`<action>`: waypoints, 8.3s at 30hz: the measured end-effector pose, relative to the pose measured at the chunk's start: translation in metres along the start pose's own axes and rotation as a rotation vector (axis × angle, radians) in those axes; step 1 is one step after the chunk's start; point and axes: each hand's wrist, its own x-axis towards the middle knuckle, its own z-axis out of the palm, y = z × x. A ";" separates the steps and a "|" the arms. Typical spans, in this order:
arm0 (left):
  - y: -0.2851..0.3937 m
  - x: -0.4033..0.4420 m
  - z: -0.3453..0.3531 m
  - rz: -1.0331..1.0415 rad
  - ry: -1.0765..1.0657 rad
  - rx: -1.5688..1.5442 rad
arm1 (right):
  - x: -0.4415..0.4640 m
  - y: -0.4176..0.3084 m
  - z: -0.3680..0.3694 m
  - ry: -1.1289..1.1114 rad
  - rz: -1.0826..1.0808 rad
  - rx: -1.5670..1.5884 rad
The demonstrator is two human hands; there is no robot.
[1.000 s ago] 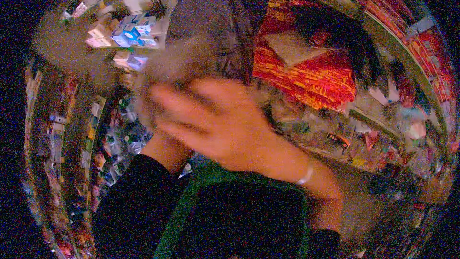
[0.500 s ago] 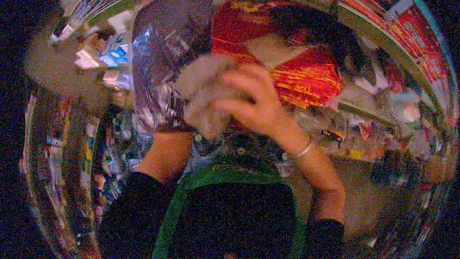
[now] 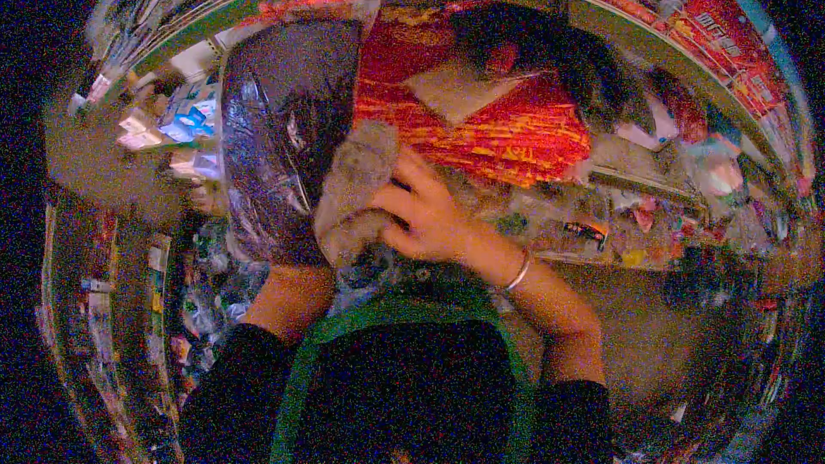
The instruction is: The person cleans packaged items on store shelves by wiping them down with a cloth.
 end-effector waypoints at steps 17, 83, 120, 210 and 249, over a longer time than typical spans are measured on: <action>-0.007 0.034 0.011 0.083 -0.068 0.070 | 0.006 0.009 -0.001 0.199 0.113 -0.105; 0.185 0.227 0.084 1.108 0.206 0.384 | 0.148 0.041 -0.274 0.836 0.790 0.604; -0.041 0.148 0.031 -0.681 -0.413 -0.299 | -0.136 -0.022 -0.175 0.412 1.042 0.430; -0.036 -0.003 0.093 -0.604 -0.564 -0.939 | -0.048 -0.023 -0.138 0.864 0.466 0.046; -0.027 0.000 0.070 -0.448 -0.369 -0.785 | -0.080 0.036 -0.139 0.262 0.583 -0.641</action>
